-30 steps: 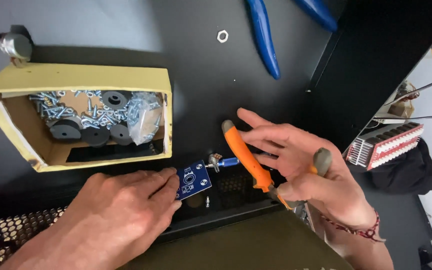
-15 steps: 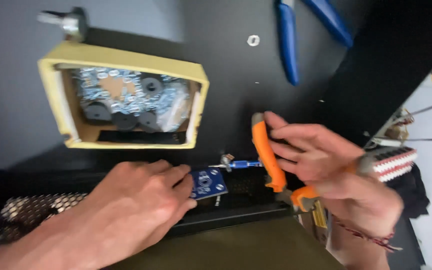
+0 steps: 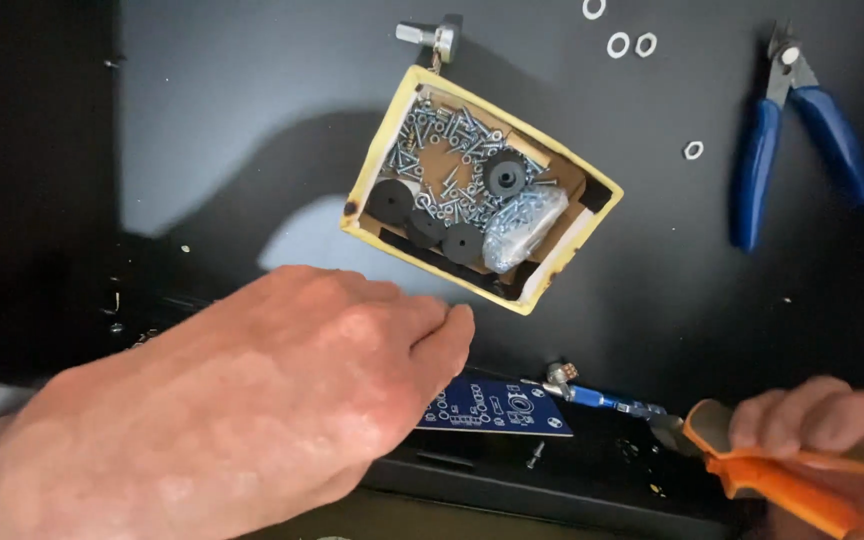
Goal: The person uses pliers to manipulate a small component on a blue circuit board placed on a black surface. They then use a screwdriver to tighten screws into the board, securing it in place.
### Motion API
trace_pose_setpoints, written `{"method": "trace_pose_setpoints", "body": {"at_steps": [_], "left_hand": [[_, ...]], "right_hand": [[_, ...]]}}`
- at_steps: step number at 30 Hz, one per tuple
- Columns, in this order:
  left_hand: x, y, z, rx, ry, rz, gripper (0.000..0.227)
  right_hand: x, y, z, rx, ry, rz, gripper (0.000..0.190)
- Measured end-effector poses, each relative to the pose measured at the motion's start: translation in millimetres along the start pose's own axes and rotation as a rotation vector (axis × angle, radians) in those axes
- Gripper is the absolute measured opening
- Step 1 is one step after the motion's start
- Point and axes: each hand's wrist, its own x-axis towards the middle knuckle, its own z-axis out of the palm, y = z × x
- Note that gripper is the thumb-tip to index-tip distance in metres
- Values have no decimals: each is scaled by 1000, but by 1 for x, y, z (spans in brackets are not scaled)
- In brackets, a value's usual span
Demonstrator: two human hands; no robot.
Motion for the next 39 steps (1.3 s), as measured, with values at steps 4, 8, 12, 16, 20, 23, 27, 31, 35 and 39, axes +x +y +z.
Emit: {"method": "trace_pose_setpoints", "body": {"at_steps": [4,8,12,16,20,23,27,31,35,39], "left_hand": [[9,-4,-4,-43,-107,-84,32],[29,-8,9,-171,-37,77,26],[61,-8,31,-315,-2,170,58],[77,-2,52,-222,9,169,60],[78,2,39,-176,-276,133,20],[74,1,39,-154,-270,157,17],[71,-4,27,-249,-268,176,10],[64,-8,23,-343,-284,132,15],[63,-5,25,-280,-259,184,20],[56,-2,20,-225,-235,195,21]], "right_hand": [[-6,-26,-1,-249,-61,167,48],[41,-61,76,-622,14,464,45],[88,-75,115,-869,-24,191,19],[113,-67,152,-698,269,92,17],[115,-67,144,-535,80,146,29],[128,-74,139,-310,-203,267,9],[119,-41,153,-211,-36,-3,4],[121,-27,156,-356,-39,21,41],[121,-16,173,-371,69,12,15],[112,-12,172,-189,61,28,31]]}}
